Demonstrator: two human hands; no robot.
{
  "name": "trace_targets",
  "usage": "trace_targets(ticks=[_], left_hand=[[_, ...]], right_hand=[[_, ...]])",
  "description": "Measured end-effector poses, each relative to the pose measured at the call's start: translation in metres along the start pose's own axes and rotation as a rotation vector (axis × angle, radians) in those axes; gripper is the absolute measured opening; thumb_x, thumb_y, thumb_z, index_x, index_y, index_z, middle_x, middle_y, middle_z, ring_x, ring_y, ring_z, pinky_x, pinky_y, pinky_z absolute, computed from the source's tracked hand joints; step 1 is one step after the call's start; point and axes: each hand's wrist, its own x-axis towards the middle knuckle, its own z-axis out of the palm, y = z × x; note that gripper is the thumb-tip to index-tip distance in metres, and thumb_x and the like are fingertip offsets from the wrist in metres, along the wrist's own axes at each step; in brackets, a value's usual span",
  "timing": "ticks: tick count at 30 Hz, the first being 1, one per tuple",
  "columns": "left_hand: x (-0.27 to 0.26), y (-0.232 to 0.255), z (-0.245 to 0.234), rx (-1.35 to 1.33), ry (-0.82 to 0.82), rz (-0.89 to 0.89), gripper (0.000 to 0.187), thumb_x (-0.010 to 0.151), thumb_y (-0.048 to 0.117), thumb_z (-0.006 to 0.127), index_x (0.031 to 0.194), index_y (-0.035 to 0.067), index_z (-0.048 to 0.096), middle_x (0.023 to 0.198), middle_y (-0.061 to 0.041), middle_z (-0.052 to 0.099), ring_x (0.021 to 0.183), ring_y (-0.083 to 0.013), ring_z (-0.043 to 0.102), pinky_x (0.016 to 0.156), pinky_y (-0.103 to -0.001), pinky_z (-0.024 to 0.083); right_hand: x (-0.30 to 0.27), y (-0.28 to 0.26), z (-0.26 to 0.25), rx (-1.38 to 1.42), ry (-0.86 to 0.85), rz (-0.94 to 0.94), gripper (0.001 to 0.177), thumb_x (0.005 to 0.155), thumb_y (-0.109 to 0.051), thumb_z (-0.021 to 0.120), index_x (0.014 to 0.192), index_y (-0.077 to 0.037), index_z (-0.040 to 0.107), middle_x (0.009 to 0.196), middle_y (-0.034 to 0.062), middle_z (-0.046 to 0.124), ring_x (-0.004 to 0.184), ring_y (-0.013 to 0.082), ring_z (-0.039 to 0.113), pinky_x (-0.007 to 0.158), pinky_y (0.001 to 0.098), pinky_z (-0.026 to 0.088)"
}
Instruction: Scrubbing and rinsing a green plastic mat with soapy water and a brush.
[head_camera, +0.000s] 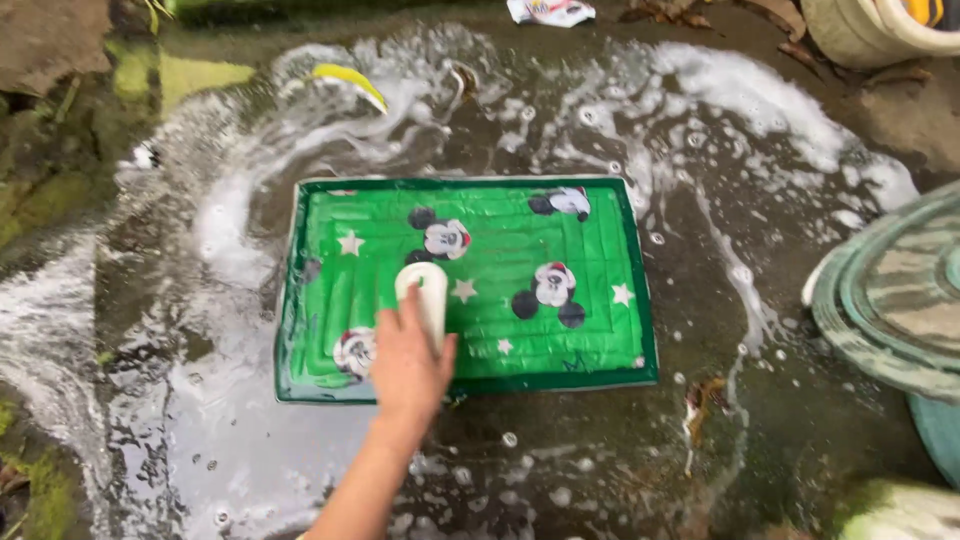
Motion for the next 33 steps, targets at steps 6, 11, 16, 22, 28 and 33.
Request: trace_targets(ticks=[6, 11, 16, 22, 28, 33], left_hand=[[-0.065, 0.103, 0.053, -0.035, -0.354, 0.238, 0.091, 0.075, 0.019, 0.081, 0.152, 0.011, 0.033, 0.12, -0.021, 0.05, 0.105, -0.0405, 0.056, 0.074, -0.047, 0.058], [-0.11, 0.144, 0.081, -0.092, -0.527, 0.481, 0.095, 0.072, 0.021, 0.084, 0.151, 0.01, 0.032, 0.118, -0.02, 0.049, 0.107, -0.0405, 0.055, 0.074, -0.048, 0.058], [-0.139, 0.165, 0.102, -0.052, -0.565, 0.596, 0.095, 0.075, 0.022, 0.085, 0.152, 0.01, 0.031, 0.117, -0.018, 0.05, 0.109, -0.0387, 0.055, 0.071, -0.047, 0.058], [-0.136, 0.188, 0.094, -0.052, -0.622, 0.526, 0.101, 0.071, 0.02, 0.084, 0.153, 0.009, 0.027, 0.117, -0.015, 0.051, 0.11, -0.0363, 0.056, 0.073, -0.045, 0.059], [-0.104, 0.159, 0.091, -0.166, -0.359, 0.341, 0.099, 0.069, 0.014, 0.082, 0.152, 0.001, 0.029, 0.119, -0.018, 0.053, 0.112, -0.0397, 0.056, 0.075, -0.045, 0.059], [-0.049, 0.104, 0.056, -0.239, -0.211, 0.267, 0.093, 0.073, 0.017, 0.081, 0.147, -0.007, 0.03, 0.127, -0.024, 0.052, 0.115, -0.0421, 0.056, 0.083, -0.046, 0.057]], right_hand=[[-0.021, -0.333, 0.102, 0.11, 0.15, -0.043, 0.043, 0.095, -0.015, 0.067, 0.136, -0.004, 0.061, 0.121, 0.0119, 0.068, 0.102, 0.0188, 0.062, 0.086, 0.032, 0.052], [-0.054, -0.289, 0.019, -0.306, 0.517, -0.086, 0.039, 0.096, -0.016, 0.073, 0.132, -0.003, 0.064, 0.12, 0.0152, 0.066, 0.109, 0.0261, 0.063, 0.094, 0.0382, 0.051], [-0.063, -0.31, -0.002, -0.438, 0.603, -0.131, 0.041, 0.094, -0.013, 0.074, 0.132, -0.002, 0.062, 0.118, 0.0169, 0.063, 0.106, 0.0294, 0.058, 0.093, 0.041, 0.05], [-0.053, -0.332, 0.056, 0.12, 0.279, 0.023, 0.04, 0.1, -0.023, 0.063, 0.138, -0.011, 0.057, 0.118, 0.0071, 0.067, 0.099, 0.0152, 0.063, 0.084, 0.0264, 0.053], [0.002, -0.458, 0.15, 0.562, -0.403, 0.261, 0.07, 0.098, -0.036, 0.057, 0.159, -0.027, 0.025, 0.146, 0.0059, 0.054, 0.133, 0.0142, 0.051, 0.107, 0.0316, 0.041], [0.04, -0.532, 0.235, 0.462, -0.483, 0.15, 0.073, 0.094, -0.043, 0.061, 0.156, -0.021, 0.029, 0.15, 0.0075, 0.051, 0.135, 0.0183, 0.05, 0.109, 0.0352, 0.041]])
